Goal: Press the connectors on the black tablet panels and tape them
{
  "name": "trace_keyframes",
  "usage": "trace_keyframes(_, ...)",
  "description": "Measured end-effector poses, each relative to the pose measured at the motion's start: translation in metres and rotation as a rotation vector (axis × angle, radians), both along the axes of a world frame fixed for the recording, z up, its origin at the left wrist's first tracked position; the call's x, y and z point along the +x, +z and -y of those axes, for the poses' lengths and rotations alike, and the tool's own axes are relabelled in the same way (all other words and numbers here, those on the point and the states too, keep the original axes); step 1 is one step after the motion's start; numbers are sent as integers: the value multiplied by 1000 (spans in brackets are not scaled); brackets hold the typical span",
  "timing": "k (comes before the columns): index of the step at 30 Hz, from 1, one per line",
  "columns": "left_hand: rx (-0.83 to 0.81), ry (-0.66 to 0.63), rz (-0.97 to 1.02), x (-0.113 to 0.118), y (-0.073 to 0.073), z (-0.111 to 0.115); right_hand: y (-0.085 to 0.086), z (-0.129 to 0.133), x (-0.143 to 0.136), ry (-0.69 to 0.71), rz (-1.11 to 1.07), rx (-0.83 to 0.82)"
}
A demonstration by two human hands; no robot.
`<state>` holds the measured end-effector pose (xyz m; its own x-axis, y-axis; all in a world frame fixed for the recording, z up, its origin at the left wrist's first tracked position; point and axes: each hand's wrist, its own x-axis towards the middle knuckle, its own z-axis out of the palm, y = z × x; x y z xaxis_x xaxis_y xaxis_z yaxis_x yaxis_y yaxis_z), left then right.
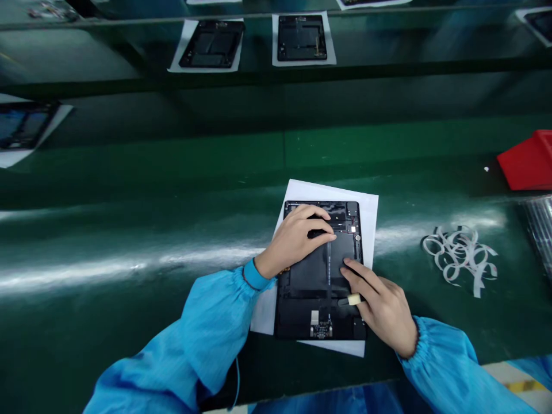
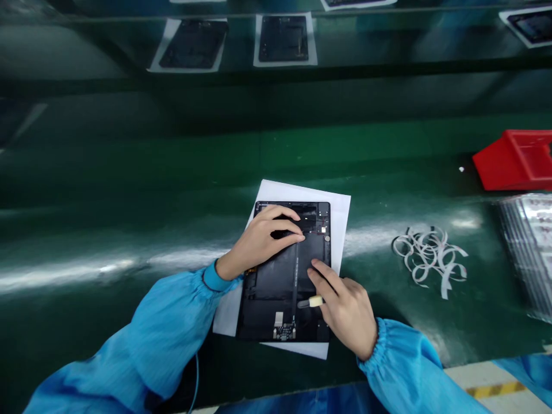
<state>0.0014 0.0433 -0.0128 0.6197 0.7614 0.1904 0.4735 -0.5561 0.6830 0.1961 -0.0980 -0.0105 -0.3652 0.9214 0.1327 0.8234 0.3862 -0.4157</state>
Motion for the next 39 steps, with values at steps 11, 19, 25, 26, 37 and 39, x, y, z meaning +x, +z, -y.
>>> trace_keyframes(11, -18, 10, 19, -1, -1, 1, 23, 7, -6, 251, 176, 197)
trace_keyframes(19, -221, 152, 358, 1, 4, -3, 20, -47, -4, 156, 343, 133)
trace_keyframes(25, -360, 508, 590, -29, 8, 6, 3, -60, -3, 95, 234, 148)
trace_keyframes(26, -386, 563, 543, -38, 10, 15, -1, -58, -2, 82, 197, 161)
trace_keyframes(37, -1001, 608, 340, -76, 50, 131, -17, -56, -3, -37, 28, 276)
trace_keyframes(39, -1043, 598, 400, -71, 53, 128, -18, -57, -4, -41, 22, 281)
